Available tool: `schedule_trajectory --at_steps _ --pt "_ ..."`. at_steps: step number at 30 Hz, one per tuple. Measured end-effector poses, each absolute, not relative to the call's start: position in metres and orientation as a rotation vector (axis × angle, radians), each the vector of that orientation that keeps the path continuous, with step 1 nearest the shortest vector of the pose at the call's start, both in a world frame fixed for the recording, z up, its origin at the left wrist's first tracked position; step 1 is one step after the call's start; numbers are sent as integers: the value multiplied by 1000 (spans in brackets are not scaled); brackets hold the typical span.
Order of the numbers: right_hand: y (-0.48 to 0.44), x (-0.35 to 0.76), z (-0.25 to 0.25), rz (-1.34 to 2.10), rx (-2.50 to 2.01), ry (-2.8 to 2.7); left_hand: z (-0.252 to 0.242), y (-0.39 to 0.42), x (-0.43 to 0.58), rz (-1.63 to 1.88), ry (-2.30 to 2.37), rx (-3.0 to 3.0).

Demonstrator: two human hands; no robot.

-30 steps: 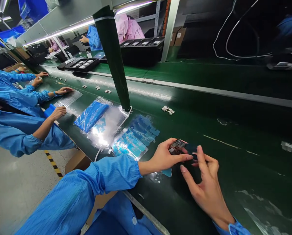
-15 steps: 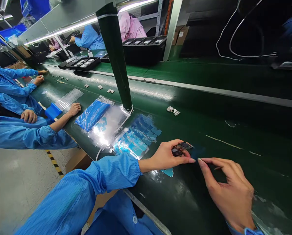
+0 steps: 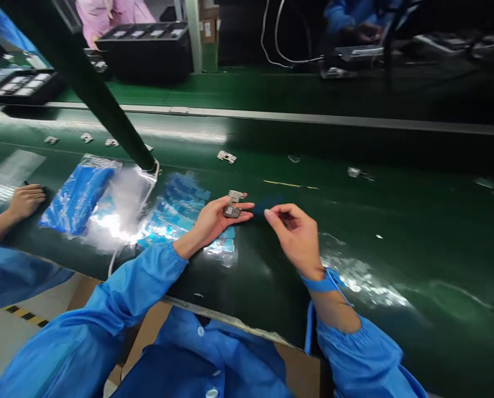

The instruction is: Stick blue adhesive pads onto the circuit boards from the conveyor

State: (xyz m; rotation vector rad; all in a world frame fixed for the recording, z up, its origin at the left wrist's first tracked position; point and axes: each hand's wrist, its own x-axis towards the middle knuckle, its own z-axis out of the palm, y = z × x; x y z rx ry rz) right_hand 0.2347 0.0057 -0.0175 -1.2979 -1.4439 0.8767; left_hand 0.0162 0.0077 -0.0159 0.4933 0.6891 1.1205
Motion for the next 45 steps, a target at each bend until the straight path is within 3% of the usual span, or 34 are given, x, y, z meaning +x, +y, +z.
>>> schedule_trajectory --at_steps 5,16,45 --pt "3 233 -15 1247 -1177 -1314 -16 7 14 1131 704 586" --pt "-4 223 -4 1398 -1160 -1347 -18 1 14 1037 834 761" --pt "-13 230 -11 1277 -1142 -1661 0 -4 14 902 851 854"
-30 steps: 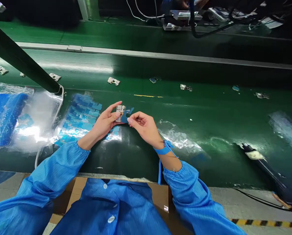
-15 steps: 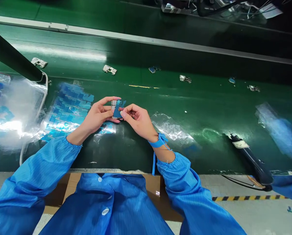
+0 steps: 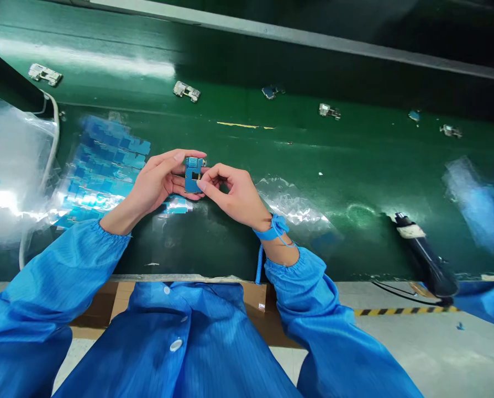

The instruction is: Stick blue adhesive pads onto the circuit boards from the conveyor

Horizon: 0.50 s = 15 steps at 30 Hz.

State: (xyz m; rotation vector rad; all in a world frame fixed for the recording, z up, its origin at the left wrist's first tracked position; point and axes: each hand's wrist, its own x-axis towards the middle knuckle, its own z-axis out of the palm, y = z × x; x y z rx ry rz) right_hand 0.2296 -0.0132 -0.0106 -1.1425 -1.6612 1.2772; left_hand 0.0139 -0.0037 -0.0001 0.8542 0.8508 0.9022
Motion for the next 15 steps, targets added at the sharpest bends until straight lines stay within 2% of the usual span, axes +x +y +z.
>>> schedule_trajectory --at_steps 15 --pt "-14 226 -11 1267 -1142 -1618 3 -4 16 873 881 863"
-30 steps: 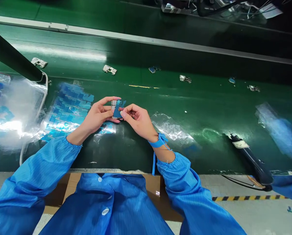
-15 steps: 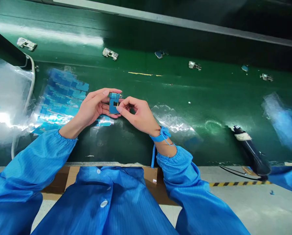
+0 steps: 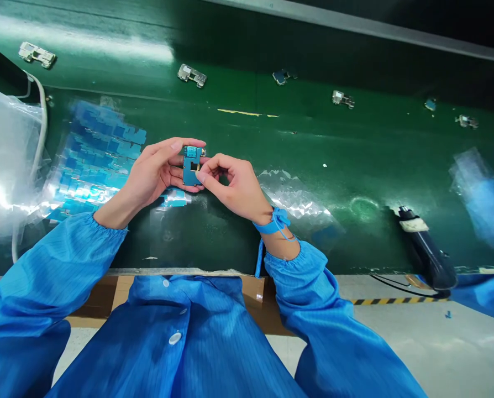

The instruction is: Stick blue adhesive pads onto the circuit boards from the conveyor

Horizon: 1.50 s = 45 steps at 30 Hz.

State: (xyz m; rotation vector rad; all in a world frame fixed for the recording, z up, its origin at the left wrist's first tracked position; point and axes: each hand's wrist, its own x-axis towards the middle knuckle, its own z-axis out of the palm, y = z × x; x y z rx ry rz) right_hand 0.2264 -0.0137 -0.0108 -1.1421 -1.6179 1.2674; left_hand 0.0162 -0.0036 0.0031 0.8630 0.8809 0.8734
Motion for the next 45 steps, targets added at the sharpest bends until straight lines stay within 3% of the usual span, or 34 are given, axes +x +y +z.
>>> schedule_trajectory --at_steps 45 --pt "-13 228 -21 1125 -1036 -1710 -8 -1 14 892 871 969"
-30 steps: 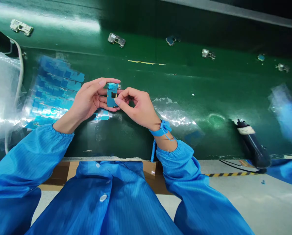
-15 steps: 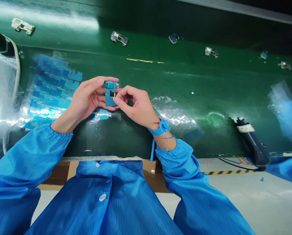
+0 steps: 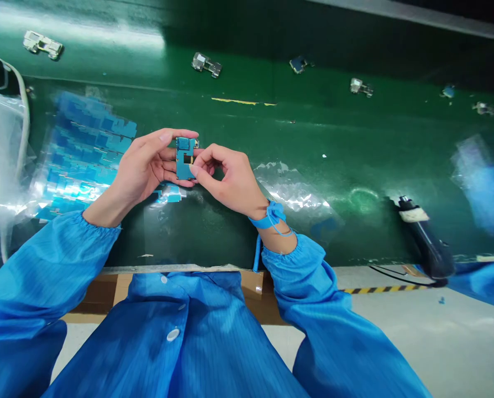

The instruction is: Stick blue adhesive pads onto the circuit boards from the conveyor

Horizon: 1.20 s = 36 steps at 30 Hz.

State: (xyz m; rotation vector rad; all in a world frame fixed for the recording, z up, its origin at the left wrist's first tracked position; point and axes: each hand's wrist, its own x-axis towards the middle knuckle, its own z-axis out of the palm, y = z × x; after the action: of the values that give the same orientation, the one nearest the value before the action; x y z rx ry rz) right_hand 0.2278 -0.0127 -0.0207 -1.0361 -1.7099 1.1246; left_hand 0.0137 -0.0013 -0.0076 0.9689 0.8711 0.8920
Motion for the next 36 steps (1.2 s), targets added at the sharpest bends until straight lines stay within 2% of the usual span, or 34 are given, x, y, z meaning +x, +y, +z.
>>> schedule_trajectory --at_steps 21,36 --pt "-13 228 -16 1110 -1122 -1754 -7 -3 15 915 857 961" --pt "-11 228 -9 1029 -999 -1767 -5 -8 11 952 827 1060"
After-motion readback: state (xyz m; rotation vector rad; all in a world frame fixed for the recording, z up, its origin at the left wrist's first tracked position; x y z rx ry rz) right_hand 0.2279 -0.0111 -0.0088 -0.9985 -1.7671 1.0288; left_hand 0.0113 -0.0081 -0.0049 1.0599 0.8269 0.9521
